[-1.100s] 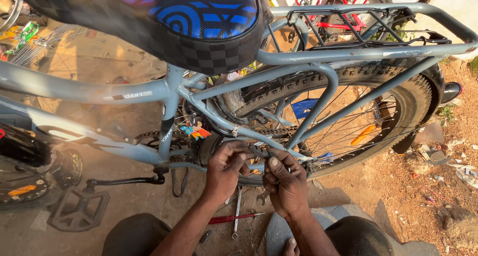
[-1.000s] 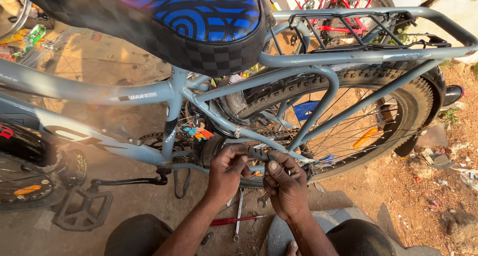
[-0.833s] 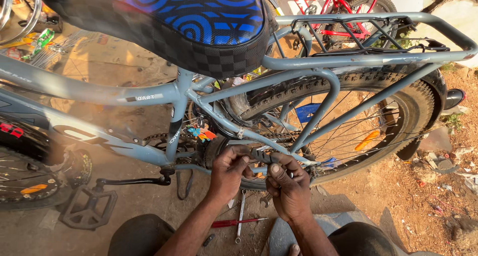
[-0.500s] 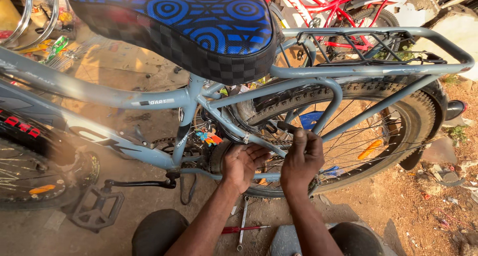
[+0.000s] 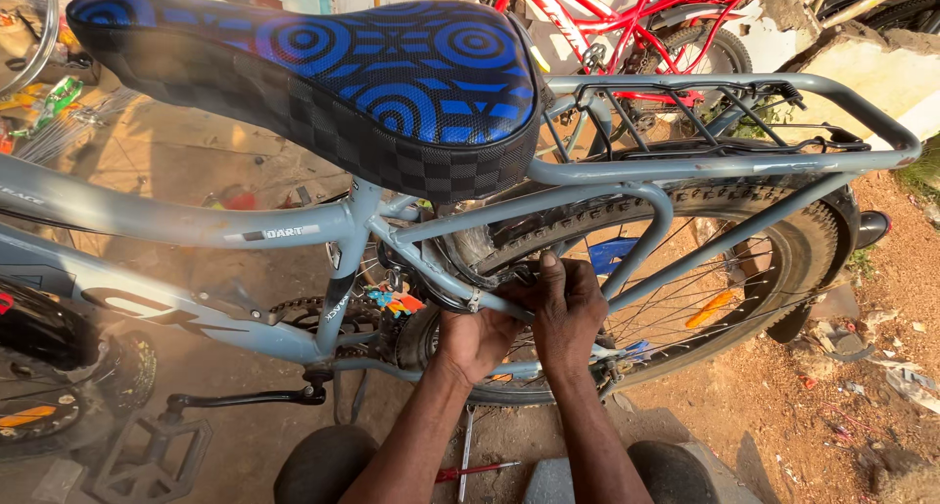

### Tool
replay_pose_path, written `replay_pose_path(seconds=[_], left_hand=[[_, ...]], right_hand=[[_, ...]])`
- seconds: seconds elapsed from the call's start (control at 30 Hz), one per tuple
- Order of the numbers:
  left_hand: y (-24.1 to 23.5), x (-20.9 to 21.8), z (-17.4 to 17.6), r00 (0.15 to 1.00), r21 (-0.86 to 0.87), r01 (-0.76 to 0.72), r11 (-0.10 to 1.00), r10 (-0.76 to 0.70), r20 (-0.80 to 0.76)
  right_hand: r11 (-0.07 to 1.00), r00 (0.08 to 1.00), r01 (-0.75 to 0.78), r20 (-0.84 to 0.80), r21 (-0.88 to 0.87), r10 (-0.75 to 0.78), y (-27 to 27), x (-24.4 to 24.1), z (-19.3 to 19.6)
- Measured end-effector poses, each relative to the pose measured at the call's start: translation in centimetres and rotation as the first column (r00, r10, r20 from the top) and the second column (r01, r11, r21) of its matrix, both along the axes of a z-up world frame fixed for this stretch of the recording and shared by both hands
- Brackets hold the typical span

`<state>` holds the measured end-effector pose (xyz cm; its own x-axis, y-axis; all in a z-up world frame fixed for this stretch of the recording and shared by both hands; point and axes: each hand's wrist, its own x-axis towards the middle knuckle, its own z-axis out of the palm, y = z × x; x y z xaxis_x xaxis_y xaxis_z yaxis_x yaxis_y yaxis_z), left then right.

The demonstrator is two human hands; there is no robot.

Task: The person is repairing a bicycle by adjusting the rear wheel and brake assembly. They use a wrench to tighten bolts and a screwdriver to adjust the brake cable tension. The person rotates the pedal to check the wheel's movement.

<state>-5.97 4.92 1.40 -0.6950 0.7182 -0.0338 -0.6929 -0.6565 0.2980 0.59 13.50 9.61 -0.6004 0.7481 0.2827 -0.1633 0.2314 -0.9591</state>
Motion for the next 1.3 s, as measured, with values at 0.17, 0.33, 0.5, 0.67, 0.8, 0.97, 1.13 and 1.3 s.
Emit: replay_pose_path(seconds=[0.17, 0.33, 0.5, 0.67, 0.8, 0.97, 1.13, 1.3], left_hand=[[0.1, 0.1, -0.3, 0.999, 0.043, -0.039, 0.998, 0.040, -0.016], [0.3, -0.2, -0.7, 1.000, 0.132, -0.023, 0.991, 0.025, -0.016], [0.7, -0.8, -2.1, 0.999, 0.179, 0.019, 0.984, -0.026, 0.038], [1.8, -1.5, -4.1, 0.994, 0.358, 0.111, 0.927, -0.102, -0.043], [2.1, -1.7, -4.3, 0.989, 0.244, 0.121, 0.962, -0.095, -0.117], [1.9, -1.5, -4.0, 0.995, 0.255, 0.079, 0.964, -0.060, -0.083], [1.7, -1.8, -4.3, 0.990, 0.204, 0.083, 0.975, -0.059, -0.125], [1.9, -1.9, -4.1, 0.989, 0.287, 0.084, 0.954, -0.046, -0.138]], right_hand=[[0.986, 0.992, -0.122, 0.025, -0.117, 0.125, 0.1, -0.4, 0.1], [0.978, 0.978, -0.198, 0.055, -0.068, 0.201, 0.7, -0.6, 0.3], [0.984, 0.984, -0.173, 0.051, 0.035, 0.171, 0.2, -0.4, 0.5], [0.975, 0.999, -0.045, 0.015, -0.218, 0.050, -0.6, 2.8, -2.4], [0.920, 0.903, -0.135, 0.336, -0.369, 0.267, -1.2, 6.4, -9.4], [0.857, 0.592, -0.514, 0.711, -0.029, 0.380, -1.9, 6.3, -23.2], [0.828, 0.391, -0.518, 0.801, -0.215, 0.453, -2.2, 8.3, -32.7], [0.866, 0.444, -0.391, 0.761, -0.311, 0.474, -0.5, 8.6, -33.8]])
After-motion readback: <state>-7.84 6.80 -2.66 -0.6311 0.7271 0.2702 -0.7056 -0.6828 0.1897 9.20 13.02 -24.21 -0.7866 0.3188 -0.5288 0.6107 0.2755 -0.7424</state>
